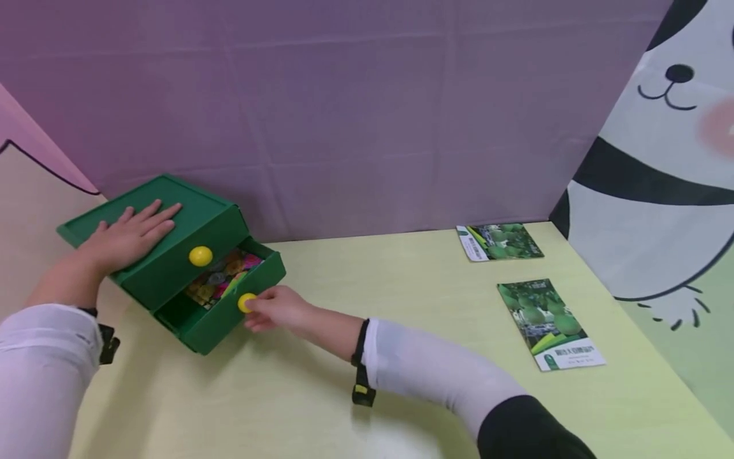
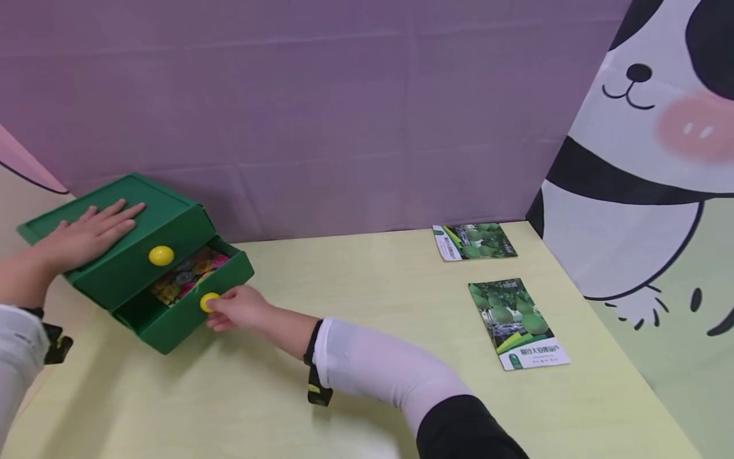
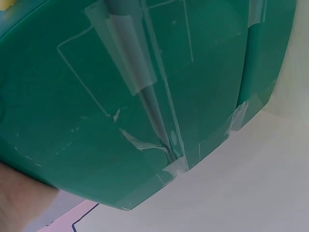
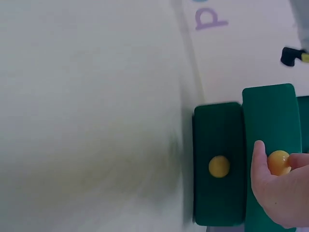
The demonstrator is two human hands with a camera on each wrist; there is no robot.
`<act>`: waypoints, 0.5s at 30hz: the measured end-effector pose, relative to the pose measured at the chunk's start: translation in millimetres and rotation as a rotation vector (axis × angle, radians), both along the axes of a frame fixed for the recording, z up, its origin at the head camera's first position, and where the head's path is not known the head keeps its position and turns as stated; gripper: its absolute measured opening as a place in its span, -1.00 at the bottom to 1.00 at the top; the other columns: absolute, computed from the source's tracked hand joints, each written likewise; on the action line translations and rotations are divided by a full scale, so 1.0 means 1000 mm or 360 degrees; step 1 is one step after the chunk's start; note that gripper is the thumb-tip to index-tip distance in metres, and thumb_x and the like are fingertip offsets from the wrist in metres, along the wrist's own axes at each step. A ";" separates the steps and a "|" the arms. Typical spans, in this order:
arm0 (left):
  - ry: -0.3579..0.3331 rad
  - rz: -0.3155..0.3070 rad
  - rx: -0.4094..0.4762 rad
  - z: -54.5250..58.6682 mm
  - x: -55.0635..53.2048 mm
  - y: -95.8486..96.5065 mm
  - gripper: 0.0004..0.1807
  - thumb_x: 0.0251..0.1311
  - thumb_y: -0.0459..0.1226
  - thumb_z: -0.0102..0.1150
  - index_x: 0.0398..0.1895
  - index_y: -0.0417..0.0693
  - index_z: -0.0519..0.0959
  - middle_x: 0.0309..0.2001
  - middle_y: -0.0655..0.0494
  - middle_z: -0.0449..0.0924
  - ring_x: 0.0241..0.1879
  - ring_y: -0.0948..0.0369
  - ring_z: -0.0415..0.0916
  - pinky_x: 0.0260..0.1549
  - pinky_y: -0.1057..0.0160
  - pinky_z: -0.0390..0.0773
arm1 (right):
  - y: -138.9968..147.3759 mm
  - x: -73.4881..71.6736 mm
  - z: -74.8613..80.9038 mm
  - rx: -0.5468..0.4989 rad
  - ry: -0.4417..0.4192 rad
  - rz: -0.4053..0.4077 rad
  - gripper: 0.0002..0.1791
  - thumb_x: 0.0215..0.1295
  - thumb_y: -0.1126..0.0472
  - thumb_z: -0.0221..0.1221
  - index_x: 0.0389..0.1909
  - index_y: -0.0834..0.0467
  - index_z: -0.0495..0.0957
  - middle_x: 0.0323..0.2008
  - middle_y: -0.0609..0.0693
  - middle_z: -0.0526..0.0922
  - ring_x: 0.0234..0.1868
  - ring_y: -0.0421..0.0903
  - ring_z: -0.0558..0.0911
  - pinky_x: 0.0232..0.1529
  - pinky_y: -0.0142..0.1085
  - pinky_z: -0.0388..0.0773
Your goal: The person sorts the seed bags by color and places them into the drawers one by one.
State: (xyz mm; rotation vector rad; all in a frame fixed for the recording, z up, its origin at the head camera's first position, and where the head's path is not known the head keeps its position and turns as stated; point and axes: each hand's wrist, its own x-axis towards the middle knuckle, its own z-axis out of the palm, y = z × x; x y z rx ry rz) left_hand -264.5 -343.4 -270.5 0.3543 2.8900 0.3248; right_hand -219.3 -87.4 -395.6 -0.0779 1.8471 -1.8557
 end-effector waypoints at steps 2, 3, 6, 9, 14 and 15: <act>0.0001 0.0000 -0.0005 0.001 -0.001 -0.001 -0.29 0.47 0.18 -0.66 0.54 0.14 -0.41 0.50 -0.25 -0.58 0.37 -0.46 -0.63 0.15 -0.55 -0.54 | -0.010 -0.007 0.001 0.0015 0.0024 -0.0047 -0.80 0.33 0.25 0.20 -0.20 0.34 0.51 -0.33 0.26 0.72 -0.18 0.18 0.73 -0.09 -0.09 0.66; 0.0003 0.0000 -0.0011 0.001 -0.001 -0.001 -0.29 0.47 0.18 -0.66 0.54 0.14 -0.41 0.50 -0.25 -0.58 0.37 -0.46 -0.63 0.15 -0.55 -0.54 | -0.015 -0.010 0.001 0.0021 0.0036 -0.0068 -0.79 0.32 0.25 0.20 -0.19 0.35 0.51 -0.33 0.28 0.72 -0.17 0.19 0.73 -0.08 -0.06 0.65; 0.0007 0.0006 -0.0030 0.002 -0.001 -0.003 -0.30 0.47 0.18 -0.67 0.54 0.15 -0.42 0.51 -0.24 -0.58 0.37 -0.46 -0.63 0.15 -0.56 -0.53 | -0.031 -0.018 0.002 0.0044 0.0086 -0.0099 -0.74 0.32 0.25 0.21 -0.13 0.39 0.52 -0.31 0.29 0.72 -0.17 0.21 0.72 -0.06 -0.04 0.63; 0.0010 0.0015 -0.0035 0.003 -0.001 -0.004 -0.30 0.47 0.18 -0.68 0.54 0.15 -0.41 0.51 -0.24 -0.58 0.37 -0.45 -0.63 0.15 -0.56 -0.52 | -0.045 -0.022 0.001 0.0073 0.0157 -0.0118 -0.71 0.31 0.25 0.22 -0.09 0.41 0.53 -0.35 0.25 0.72 -0.21 0.19 0.73 -0.13 -0.10 0.67; 0.0006 0.0024 -0.0019 0.000 -0.001 -0.002 -0.29 0.46 0.19 -0.66 0.54 0.16 -0.40 0.51 -0.23 -0.57 0.37 -0.45 -0.62 0.16 -0.55 -0.52 | -0.055 -0.026 -0.002 0.0231 0.0327 -0.0127 -0.67 0.33 0.16 0.21 -0.07 0.35 0.55 -0.41 0.11 0.70 -0.28 0.07 0.74 -0.20 -0.18 0.70; 0.0005 0.0023 -0.0016 -0.001 -0.002 -0.002 -0.29 0.46 0.19 -0.66 0.55 0.16 -0.40 0.51 -0.23 -0.57 0.38 -0.45 -0.62 0.16 -0.55 -0.53 | -0.056 -0.026 -0.003 0.0268 0.0356 -0.0125 -0.66 0.33 0.14 0.21 -0.06 0.33 0.55 -0.40 0.09 0.71 -0.29 0.05 0.74 -0.19 -0.20 0.70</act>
